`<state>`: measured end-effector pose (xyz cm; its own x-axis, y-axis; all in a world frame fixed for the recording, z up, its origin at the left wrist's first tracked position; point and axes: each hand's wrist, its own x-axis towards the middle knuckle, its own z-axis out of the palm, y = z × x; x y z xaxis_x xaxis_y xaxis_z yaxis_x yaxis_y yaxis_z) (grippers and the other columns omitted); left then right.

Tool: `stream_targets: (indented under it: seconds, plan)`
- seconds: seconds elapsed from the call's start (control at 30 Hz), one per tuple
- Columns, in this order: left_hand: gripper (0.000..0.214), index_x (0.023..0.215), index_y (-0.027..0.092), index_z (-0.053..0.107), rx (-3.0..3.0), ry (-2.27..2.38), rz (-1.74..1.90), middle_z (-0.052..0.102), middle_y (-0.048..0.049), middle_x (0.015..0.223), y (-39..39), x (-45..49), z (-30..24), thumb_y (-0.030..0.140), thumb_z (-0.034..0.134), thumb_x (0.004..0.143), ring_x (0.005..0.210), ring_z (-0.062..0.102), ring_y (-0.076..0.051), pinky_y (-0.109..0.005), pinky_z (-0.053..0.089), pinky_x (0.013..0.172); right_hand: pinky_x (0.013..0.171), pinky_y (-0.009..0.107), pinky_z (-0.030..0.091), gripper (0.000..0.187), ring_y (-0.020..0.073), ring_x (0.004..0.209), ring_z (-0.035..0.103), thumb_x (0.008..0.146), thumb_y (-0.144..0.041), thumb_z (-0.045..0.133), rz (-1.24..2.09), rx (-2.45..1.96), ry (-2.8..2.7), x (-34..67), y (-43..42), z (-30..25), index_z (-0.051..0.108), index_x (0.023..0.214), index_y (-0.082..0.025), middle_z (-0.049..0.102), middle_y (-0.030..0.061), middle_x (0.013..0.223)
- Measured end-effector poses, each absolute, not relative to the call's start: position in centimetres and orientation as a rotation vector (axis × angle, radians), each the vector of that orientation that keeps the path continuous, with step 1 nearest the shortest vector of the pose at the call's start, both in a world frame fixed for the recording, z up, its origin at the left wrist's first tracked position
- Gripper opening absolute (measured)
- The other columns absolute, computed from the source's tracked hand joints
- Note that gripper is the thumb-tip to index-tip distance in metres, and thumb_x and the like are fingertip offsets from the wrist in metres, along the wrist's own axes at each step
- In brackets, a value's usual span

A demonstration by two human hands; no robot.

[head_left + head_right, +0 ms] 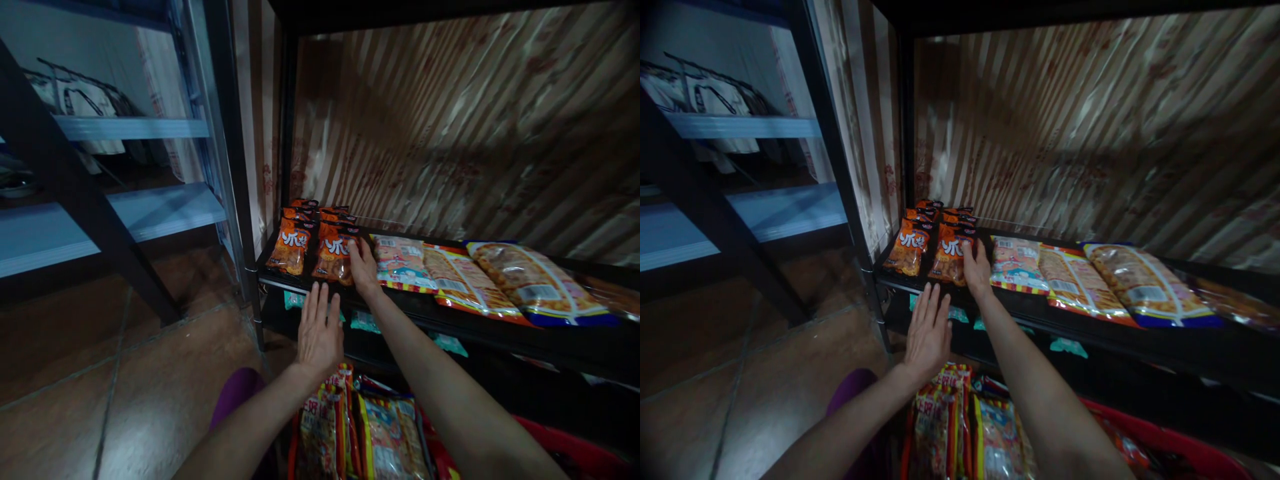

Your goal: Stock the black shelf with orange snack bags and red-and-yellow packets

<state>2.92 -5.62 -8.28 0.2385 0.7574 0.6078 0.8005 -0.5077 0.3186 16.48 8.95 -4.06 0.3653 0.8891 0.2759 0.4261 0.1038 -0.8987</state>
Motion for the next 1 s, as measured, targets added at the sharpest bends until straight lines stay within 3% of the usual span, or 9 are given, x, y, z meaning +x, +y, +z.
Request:
stream_targets:
  seconds: [0.23,0.63,0.83,1.0]
  plan:
    - [0.061,0.146,0.011,0.023,-2.494,-1.499,-1.07,0.022,-0.0162,0.156,-5.8,3.2,-9.6,0.018,0.041,0.088,0.146,0.006,-0.028,-0.056,0.023,0.115,0.112,0.041,0.026,0.075,0.0273,0.135,0.038,0.085,-0.059,0.041,0.481,-1.591,-1.325,16.0,6.4,-3.8,0.035,0.144,-0.013,0.04,0.0144,0.147]
    - [0.058,0.142,0.009,0.031,-2.48,-1.55,-1.04,0.029,-0.0186,0.153,-4.5,3.3,-9.0,0.024,0.043,0.088,0.145,0.011,-0.029,-0.057,0.021,0.115,0.107,0.041,0.035,0.067,0.0269,0.124,0.051,0.086,-0.055,0.039,0.479,-1.594,-1.384,15.0,5.3,-3.2,0.04,0.142,-0.017,0.055,0.0121,0.135]
    - [0.058,0.141,0.01,0.033,-2.445,-1.584,-1.065,0.023,-0.0221,0.154,-4.5,3.2,-8.8,0.023,0.046,0.086,0.145,0.006,-0.031,-0.057,0.022,0.114,0.107,0.042,0.035,0.066,0.0254,0.123,0.051,0.084,-0.058,0.043,0.462,-1.54,-1.371,15.4,5.7,-3.8,0.042,0.14,-0.021,0.056,0.0089,0.134]
    - [0.059,0.143,0.008,0.03,-2.284,-1.699,-1.141,0.017,-0.0218,0.156,-4.1,2.3,-8.4,0.024,0.045,0.088,0.145,-0.001,-0.031,-0.057,0.019,0.114,0.107,0.043,0.035,0.07,0.028,0.125,0.049,0.084,-0.055,0.044,0.501,-1.613,-1.341,15.2,5.5,-3.5,0.039,0.142,-0.017,0.053,0.0128,0.137]
